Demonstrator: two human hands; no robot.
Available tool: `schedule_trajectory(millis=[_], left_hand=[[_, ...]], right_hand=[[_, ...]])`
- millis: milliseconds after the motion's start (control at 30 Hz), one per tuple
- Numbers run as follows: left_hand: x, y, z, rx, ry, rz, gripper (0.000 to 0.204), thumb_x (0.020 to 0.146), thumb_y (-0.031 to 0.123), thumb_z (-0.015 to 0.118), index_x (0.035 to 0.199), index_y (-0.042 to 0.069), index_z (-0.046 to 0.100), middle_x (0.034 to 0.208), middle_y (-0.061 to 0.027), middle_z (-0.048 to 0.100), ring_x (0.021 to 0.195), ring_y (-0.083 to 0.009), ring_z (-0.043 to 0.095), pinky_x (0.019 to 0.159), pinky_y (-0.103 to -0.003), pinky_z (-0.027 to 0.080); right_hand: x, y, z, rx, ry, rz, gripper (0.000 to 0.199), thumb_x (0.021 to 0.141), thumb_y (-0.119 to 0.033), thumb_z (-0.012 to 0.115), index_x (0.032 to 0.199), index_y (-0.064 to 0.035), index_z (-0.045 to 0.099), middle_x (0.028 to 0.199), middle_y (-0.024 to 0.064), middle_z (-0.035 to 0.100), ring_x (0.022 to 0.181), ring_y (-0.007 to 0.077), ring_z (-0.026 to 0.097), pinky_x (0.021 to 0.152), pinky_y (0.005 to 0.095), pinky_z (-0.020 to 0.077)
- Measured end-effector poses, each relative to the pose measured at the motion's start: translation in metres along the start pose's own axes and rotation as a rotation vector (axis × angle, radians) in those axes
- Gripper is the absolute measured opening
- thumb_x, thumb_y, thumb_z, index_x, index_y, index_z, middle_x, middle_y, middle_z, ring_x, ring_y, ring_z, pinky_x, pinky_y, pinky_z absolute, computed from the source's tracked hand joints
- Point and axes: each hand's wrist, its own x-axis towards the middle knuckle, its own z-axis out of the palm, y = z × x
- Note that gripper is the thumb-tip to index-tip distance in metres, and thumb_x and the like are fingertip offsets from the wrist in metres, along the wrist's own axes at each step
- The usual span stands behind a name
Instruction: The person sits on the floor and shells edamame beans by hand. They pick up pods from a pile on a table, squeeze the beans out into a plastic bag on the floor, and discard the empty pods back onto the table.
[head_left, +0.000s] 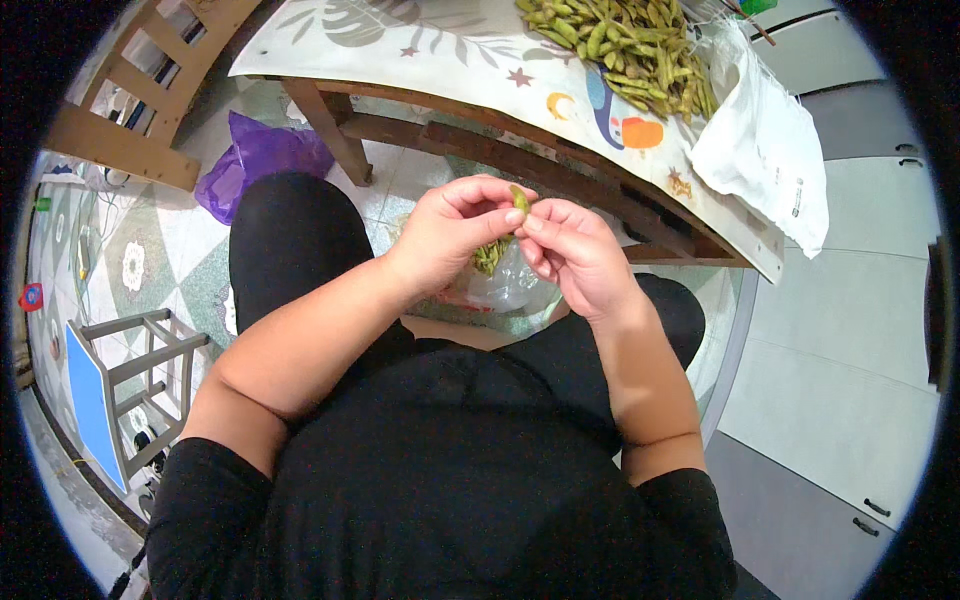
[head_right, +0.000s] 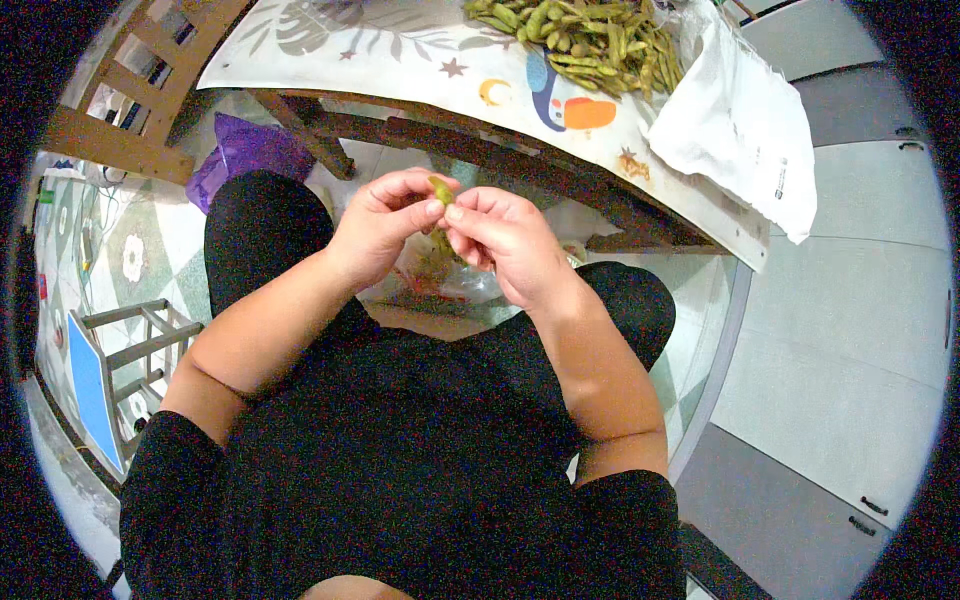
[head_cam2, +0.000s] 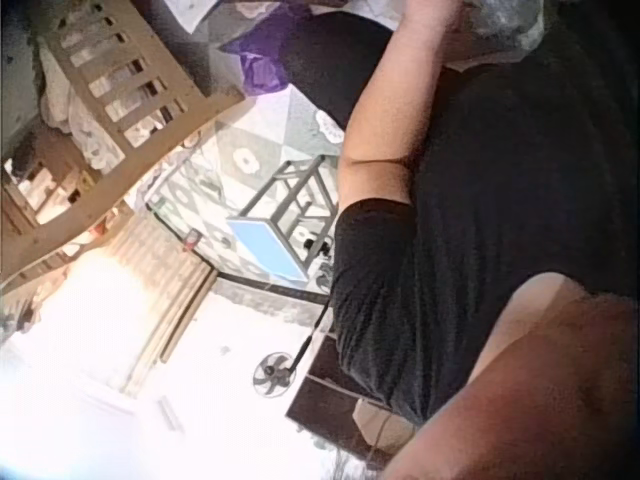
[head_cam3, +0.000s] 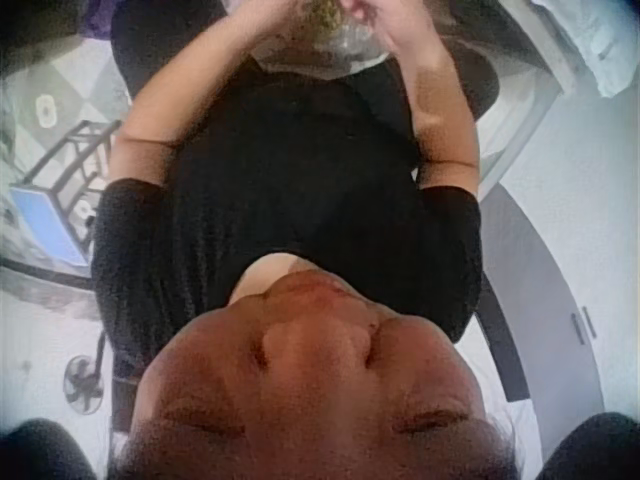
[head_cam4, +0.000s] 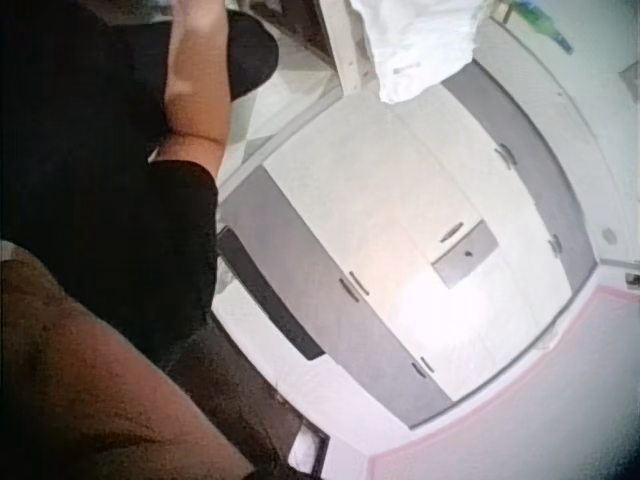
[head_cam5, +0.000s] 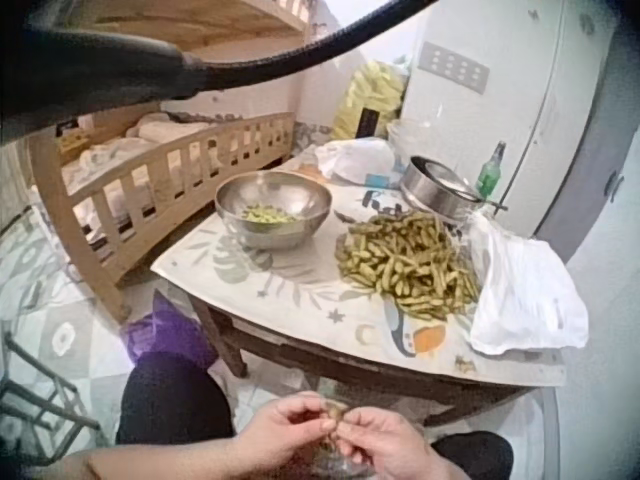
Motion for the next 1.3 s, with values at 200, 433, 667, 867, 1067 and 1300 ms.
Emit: schedule_trajectory(millis=[200, 433, 667, 867, 1067, 1300], left_hand=[[0.003, -0.009, -0.001, -0.189, -0.039, -0.024, 0.010, 0.075, 0.004, 0.057, 0.085, 0.004, 0.054, 0.084, -0.0041, 0.053, 0.077, -0.0140, 0.051, 0.070, -0.026, 0.042], [0.008, -0.012, -0.003, -0.141, -0.056, 0.028, 0.003, 0.075, 0.003, 0.056, 0.076, 0.005, 0.054, 0.081, -0.0054, 0.051, 0.073, -0.0140, 0.049, 0.067, -0.026, 0.040], [0.011, -0.007, 0.000, -0.169, -0.050, -0.056, 0.003, 0.076, 0.002, 0.055, 0.077, 0.004, 0.054, 0.080, -0.0053, 0.050, 0.075, -0.0143, 0.049, 0.070, -0.025, 0.040], [0.012, -0.004, 0.000, 0.129, 0.007, -0.058, 0.009, 0.078, 0.006, 0.055, 0.085, 0.001, 0.057, 0.081, -0.0030, 0.055, 0.073, -0.0105, 0.051, 0.067, -0.023, 0.041], [0.009, -0.002, -0.005, 0.415, 0.008, 0.096, 0.012, 0.079, 0.006, 0.054, 0.087, 0.000, 0.061, 0.082, -0.0036, 0.057, 0.073, -0.0094, 0.052, 0.065, -0.022, 0.043], [0.007, 0.001, -0.007, 0.389, 0.004, 0.065, 0.012, 0.078, 0.005, 0.055, 0.086, 0.000, 0.062, 0.082, -0.0044, 0.057, 0.072, -0.0098, 0.053, 0.062, -0.020, 0.043]], right_hand=[[0.002, 0.006, -0.012, 0.228, -0.161, 0.090, 0.010, 0.082, -0.015, 0.050, 0.075, -0.0076, 0.053, 0.060, -0.0019, 0.049, 0.050, 0.0050, 0.045, 0.043, 0.0164, 0.0327], [0.006, 0.015, -0.017, 0.433, -0.266, 0.133, 0.010, 0.082, -0.014, 0.050, 0.077, -0.0054, 0.052, 0.062, 0.0011, 0.051, 0.050, 0.0068, 0.046, 0.044, 0.0173, 0.0343], [0.006, 0.008, -0.017, 0.132, -0.088, 0.075, 0.018, 0.082, -0.022, 0.052, 0.074, -0.0065, 0.053, 0.061, -0.0001, 0.052, 0.047, 0.0052, 0.044, 0.041, 0.0164, 0.0324], [0.008, 0.012, -0.021, 0.069, -0.045, 0.063, 0.020, 0.082, -0.025, 0.052, 0.071, -0.0082, 0.052, 0.057, -0.0020, 0.051, 0.045, 0.0039, 0.041, 0.039, 0.0160, 0.0301], [0.007, 0.010, -0.011, -0.111, 0.046, 0.001, 0.020, 0.082, -0.025, 0.052, 0.070, -0.0092, 0.052, 0.056, -0.0032, 0.050, 0.046, 0.0031, 0.041, 0.042, 0.0155, 0.0309], [0.006, 0.011, -0.010, -0.165, 0.028, -0.017, 0.019, 0.082, -0.025, 0.052, 0.071, -0.0091, 0.052, 0.058, -0.0039, 0.050, 0.049, 0.0022, 0.042, 0.043, 0.0146, 0.0312]])
